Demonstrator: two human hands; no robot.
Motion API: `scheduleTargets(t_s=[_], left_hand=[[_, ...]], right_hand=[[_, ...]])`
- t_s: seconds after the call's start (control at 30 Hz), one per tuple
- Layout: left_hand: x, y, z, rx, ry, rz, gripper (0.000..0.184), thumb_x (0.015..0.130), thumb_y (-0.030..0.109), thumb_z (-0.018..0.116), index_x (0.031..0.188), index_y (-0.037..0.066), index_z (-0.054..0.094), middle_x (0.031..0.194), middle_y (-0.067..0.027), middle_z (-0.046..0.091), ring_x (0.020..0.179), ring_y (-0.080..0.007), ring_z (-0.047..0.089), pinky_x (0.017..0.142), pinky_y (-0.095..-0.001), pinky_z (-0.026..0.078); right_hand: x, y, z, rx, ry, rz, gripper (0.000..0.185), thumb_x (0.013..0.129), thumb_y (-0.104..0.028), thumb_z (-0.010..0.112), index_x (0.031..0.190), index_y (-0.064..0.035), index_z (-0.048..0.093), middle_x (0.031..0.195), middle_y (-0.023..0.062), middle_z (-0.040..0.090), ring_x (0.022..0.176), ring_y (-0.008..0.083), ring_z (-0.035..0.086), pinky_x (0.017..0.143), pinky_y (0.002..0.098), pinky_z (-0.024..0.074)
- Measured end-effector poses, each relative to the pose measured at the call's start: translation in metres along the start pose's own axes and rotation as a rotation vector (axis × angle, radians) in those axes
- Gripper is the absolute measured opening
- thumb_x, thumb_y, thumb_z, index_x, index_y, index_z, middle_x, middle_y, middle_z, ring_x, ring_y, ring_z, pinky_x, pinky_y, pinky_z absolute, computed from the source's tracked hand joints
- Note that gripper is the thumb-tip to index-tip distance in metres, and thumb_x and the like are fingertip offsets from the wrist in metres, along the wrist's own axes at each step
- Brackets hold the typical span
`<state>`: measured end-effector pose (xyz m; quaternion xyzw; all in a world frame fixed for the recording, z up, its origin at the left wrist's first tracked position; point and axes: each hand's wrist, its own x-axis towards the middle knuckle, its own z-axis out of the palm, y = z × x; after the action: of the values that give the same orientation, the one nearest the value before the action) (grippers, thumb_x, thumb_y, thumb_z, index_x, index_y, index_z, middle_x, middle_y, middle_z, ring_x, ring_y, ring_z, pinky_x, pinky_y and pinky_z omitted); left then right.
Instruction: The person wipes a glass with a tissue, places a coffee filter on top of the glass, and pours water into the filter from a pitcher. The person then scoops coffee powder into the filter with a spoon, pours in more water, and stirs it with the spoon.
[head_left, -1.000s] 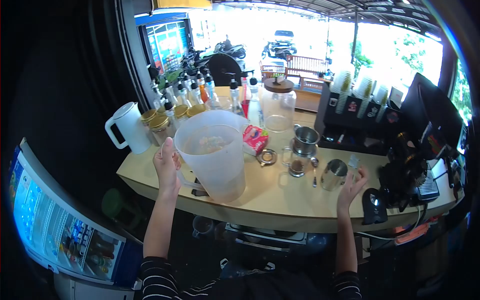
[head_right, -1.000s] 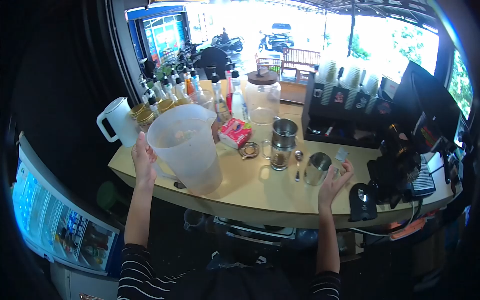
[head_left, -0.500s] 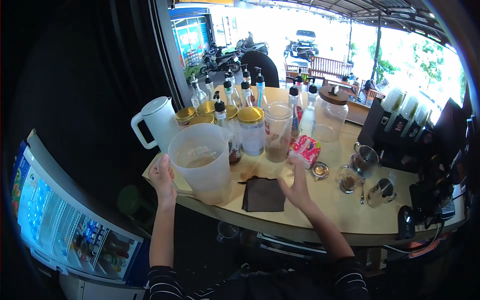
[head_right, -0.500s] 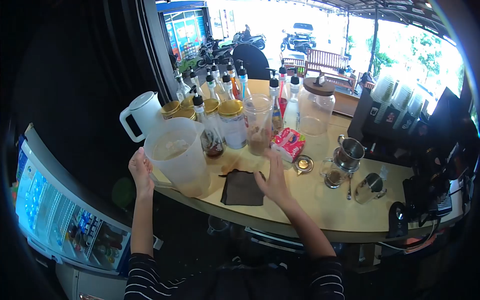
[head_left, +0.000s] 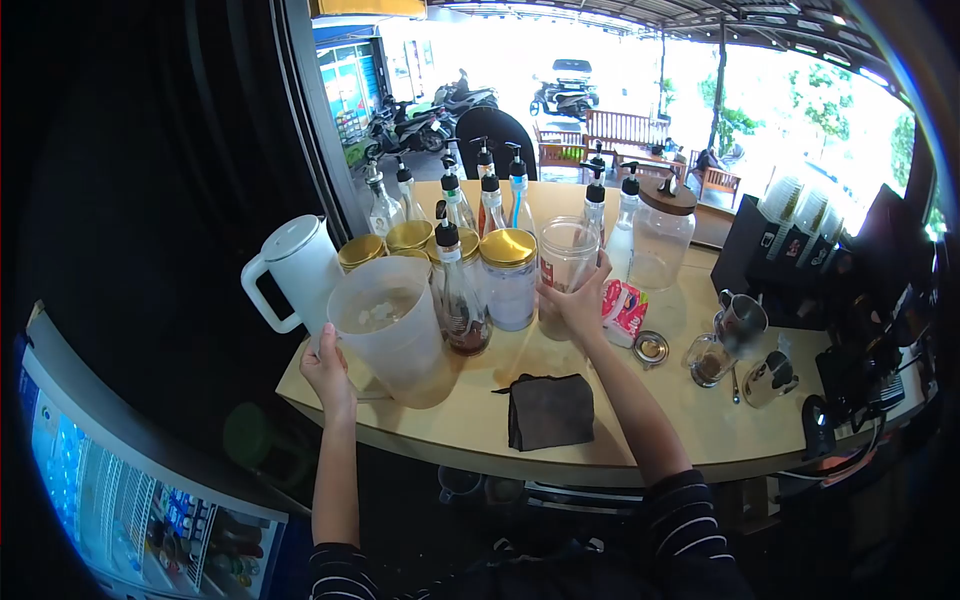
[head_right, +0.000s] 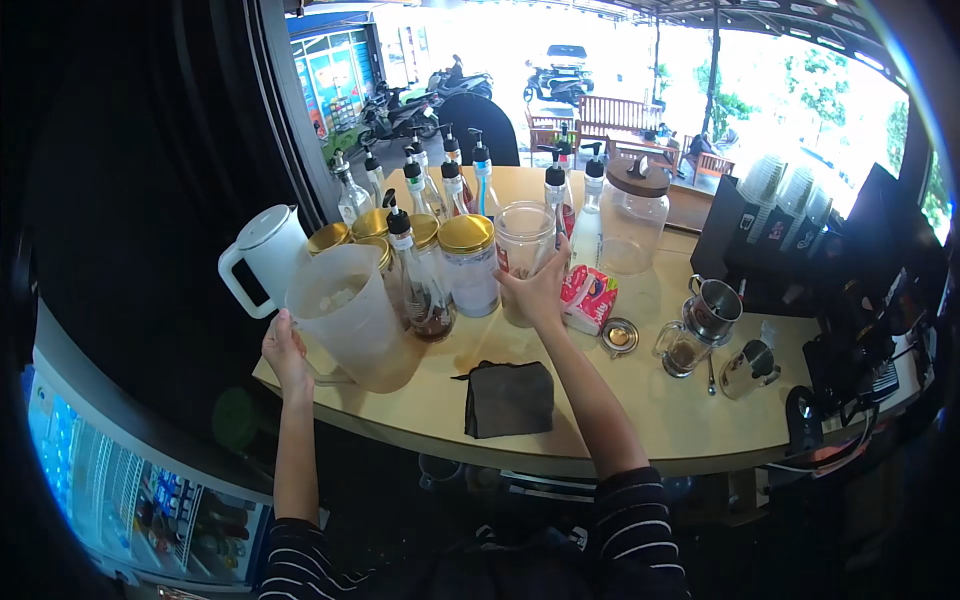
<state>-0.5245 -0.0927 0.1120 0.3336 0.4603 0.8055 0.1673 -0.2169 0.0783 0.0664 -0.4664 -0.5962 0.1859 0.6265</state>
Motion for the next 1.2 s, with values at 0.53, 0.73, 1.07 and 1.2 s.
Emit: scheduleTargets(t_s=[0.53,0.73,1.07,1.2], left_hand=[[-0.104,-0.004,0.019,0.152,-0.205,0.492,0.033,0.085,0.008,0.057,0.115,0.001,0.045,0.109,-0.0108,0.047,0.103,-0.0203,0.047,0.090,-0.0342,0.038],[-0.214,-0.012,0.153,0.329,-0.568,0.278,0.090,0.060,0.021,0.083,0.132,0.001,0.033,0.126,-0.0167,0.045,0.117,-0.0287,0.044,0.098,-0.0399,0.036],[-0.294,-0.054,0.231,0.307,-0.494,0.400,0.093,0.052,0.019,0.087,0.128,-0.001,0.037,0.122,-0.0186,0.051,0.111,-0.0272,0.054,0.094,-0.0365,0.045],[-0.294,-0.071,0.244,0.212,-0.380,0.424,0.094,0.052,0.018,0.088,0.129,0.001,0.036,0.119,-0.0160,0.052,0.108,-0.0257,0.055,0.093,-0.0367,0.045]], right_hand=[[-0.023,-0.038,-0.053,0.099,-0.092,-0.097,0.103,0.054,-0.025,0.086,0.133,0.0015,0.025,0.125,0.0196,0.045,0.119,0.0295,0.046,0.102,0.0407,0.0355],[-0.051,-0.042,-0.127,0.480,-0.338,-0.064,0.100,0.054,-0.020,0.085,0.133,0.0000,0.027,0.123,0.0155,0.050,0.116,0.0244,0.050,0.100,0.0373,0.0393],[-0.069,-0.037,-0.255,0.367,-0.606,-0.141,0.098,0.065,-0.023,0.083,0.138,-0.0009,0.022,0.138,0.0156,0.034,0.130,0.0262,0.035,0.109,0.0392,0.0269],[-0.051,-0.052,-0.296,0.426,-0.351,-0.364,0.057,0.077,-0.013,0.071,0.126,-0.0021,0.045,0.125,0.0128,0.049,0.116,0.0251,0.050,0.095,0.0355,0.0419]])
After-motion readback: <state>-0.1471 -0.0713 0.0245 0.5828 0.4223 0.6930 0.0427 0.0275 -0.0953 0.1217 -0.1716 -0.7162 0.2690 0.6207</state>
